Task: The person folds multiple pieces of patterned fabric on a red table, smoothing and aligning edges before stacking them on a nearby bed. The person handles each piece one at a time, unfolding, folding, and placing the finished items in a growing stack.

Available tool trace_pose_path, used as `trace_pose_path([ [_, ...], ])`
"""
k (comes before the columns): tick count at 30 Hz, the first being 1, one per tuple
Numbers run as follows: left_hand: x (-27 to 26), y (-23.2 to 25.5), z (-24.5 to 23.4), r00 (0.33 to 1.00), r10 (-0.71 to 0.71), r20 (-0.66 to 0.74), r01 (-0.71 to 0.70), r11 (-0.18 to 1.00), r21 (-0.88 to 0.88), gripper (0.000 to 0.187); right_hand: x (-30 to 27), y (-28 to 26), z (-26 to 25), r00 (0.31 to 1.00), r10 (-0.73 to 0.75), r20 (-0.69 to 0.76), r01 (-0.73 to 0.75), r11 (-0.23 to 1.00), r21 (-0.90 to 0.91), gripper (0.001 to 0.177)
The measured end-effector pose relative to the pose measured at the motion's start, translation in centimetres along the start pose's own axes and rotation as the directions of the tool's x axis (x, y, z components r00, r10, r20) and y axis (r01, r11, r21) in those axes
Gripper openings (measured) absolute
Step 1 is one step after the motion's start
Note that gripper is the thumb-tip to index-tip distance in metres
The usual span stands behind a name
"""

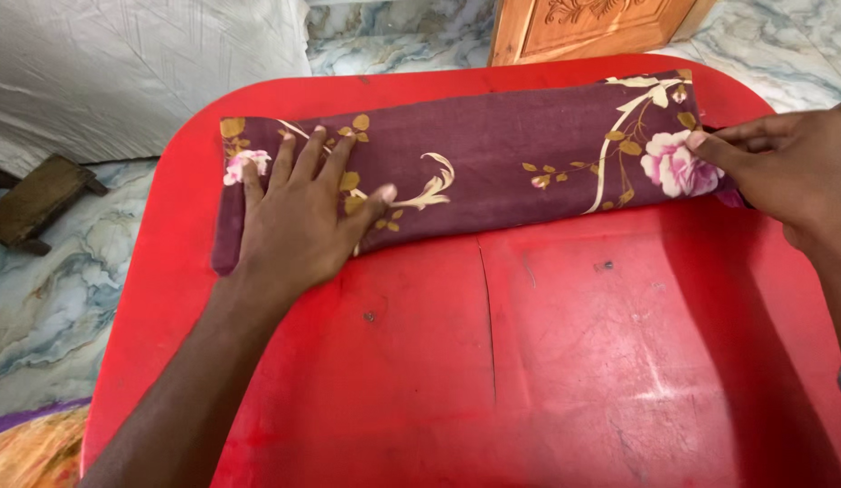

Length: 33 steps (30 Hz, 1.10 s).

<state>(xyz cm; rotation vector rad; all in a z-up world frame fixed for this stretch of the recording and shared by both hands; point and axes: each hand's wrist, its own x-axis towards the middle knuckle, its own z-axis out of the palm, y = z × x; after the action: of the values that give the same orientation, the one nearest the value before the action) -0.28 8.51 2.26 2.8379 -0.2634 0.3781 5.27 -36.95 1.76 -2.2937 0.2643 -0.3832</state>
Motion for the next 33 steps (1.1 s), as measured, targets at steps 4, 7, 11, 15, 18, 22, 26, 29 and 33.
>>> trace_pose_path([
  [4, -0.2, -2.3, 2.0, 0.999, 0.002, 0.032, -0.004, 0.997, 0.074, 0.088, 0.7, 1.5, -0.6, 0.990, 0.102, 0.102, -0.120, 0.973, 0.196, 0.019],
  [7, 0.1, -4.6, 1.9, 0.997, 0.003, 0.081, -0.011, 0.995, 0.095, 0.086, 0.9, 1.3, -1.1, 0.974, 0.146, 0.176, -0.188, 0.949, 0.254, 0.023],
  [11, 2.1, -4.4, -0.3, 0.995, 0.046, 0.089, -0.054, 0.994, 0.092, 0.077, -1.0, 0.4, -1.5, 0.956, -0.022, 0.294, -0.038, 0.979, 0.199, 0.030],
  [15, 5.4, 5.8, 2.6, 0.969, 0.198, -0.149, -0.242, 0.887, -0.393, 0.064, -4.1, -2.0, -0.9, 0.983, -0.141, 0.120, 0.144, 0.990, -0.014, 0.025],
  [18, 8.4, 15.9, 7.6, 0.895, 0.434, -0.103, -0.442, 0.835, -0.328, 0.073, -5.0, -2.9, -1.1, 0.971, -0.226, 0.078, 0.231, 0.971, -0.062, 0.014],
  [22, 9.2, 19.7, 10.8, 0.862, 0.485, 0.149, -0.451, 0.867, -0.213, 0.092, -4.4, -1.2, -1.4, 0.967, -0.197, 0.159, 0.150, 0.951, 0.269, 0.017],
  [26, 8.3, 18.3, 10.6, 0.868, 0.481, 0.123, -0.466, 0.875, -0.135, 0.097, -3.6, -0.9, -1.3, 0.975, -0.126, 0.185, 0.068, 0.954, 0.293, 0.025],
  [29, 8.6, 18.5, 10.7, 0.869, 0.477, 0.135, -0.454, 0.875, -0.166, 0.101, -3.8, -1.3, -1.6, 0.981, -0.096, 0.171, 0.043, 0.956, 0.289, 0.028],
  [33, 8.9, 18.6, 11.3, 0.875, 0.470, 0.120, -0.446, 0.877, -0.181, 0.103, -4.7, -1.0, -2.5, 0.956, -0.046, 0.290, 0.026, 0.997, 0.072, 0.033],
])
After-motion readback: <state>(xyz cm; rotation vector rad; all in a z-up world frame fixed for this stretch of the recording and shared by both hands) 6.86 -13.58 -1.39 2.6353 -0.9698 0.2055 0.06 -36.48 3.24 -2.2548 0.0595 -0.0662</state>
